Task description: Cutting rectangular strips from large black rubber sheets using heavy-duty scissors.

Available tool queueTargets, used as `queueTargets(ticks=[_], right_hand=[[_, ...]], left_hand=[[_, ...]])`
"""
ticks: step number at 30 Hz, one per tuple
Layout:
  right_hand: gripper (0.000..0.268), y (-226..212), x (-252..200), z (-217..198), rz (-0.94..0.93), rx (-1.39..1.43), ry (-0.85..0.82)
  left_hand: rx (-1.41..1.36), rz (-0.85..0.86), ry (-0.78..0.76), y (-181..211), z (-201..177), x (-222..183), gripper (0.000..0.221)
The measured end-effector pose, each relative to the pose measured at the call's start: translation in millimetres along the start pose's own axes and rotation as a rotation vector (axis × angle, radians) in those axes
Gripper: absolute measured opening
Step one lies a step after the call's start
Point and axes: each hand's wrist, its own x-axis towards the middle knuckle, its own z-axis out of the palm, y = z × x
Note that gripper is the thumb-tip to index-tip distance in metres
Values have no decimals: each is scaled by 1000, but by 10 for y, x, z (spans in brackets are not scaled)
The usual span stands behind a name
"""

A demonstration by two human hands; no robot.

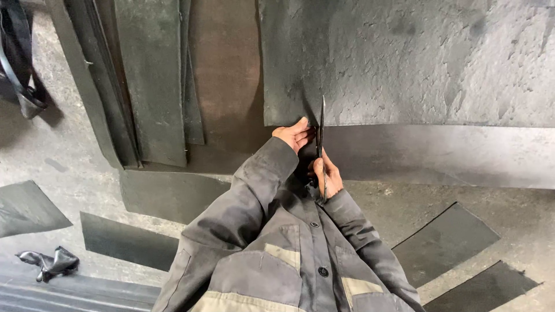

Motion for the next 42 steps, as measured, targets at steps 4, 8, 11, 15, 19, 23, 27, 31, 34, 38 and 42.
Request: queueTargets(ticks=[4, 8, 11, 15, 19, 23, 27, 31, 34, 38, 42], right_hand=[[68, 11, 9, -9, 20, -1, 8], [68, 43, 22, -20, -1, 7, 6], [68, -4, 31, 2, -2, 2, 11], [66, 41, 45, 6, 8, -47, 56], [67, -58, 22, 38, -14, -70, 21], [69, -9, -9, 37, 11, -34, 27], [70, 98, -20, -59, -13, -83, 13], [71, -101, -26, 17, -4, -92, 18], [71, -47, 8, 26, 31, -8, 45], [70, 20, 24, -9, 15, -9, 28], [70, -87, 13, 42, -15, -25, 34]], left_hand=[[6, -46, 19, 30, 56, -83, 52], [26, 24, 13, -21, -11, 12, 52], [52, 43, 25, -19, -40, 45, 53], [-4, 17, -22, 4, -285, 190, 53], [-407, -6, -151, 363, -190, -186, 64], [-195, 129, -232, 468, -50, -388, 59], [-156, 206, -169, 431, 6, -430, 52], [-130, 243, -131, 442, -10, -419, 46], [-146, 209, -147, 423, -62, -383, 43], [-137, 209, -146, 421, -42, -399, 42], [-153, 242, -154, 428, -18, -427, 43]])
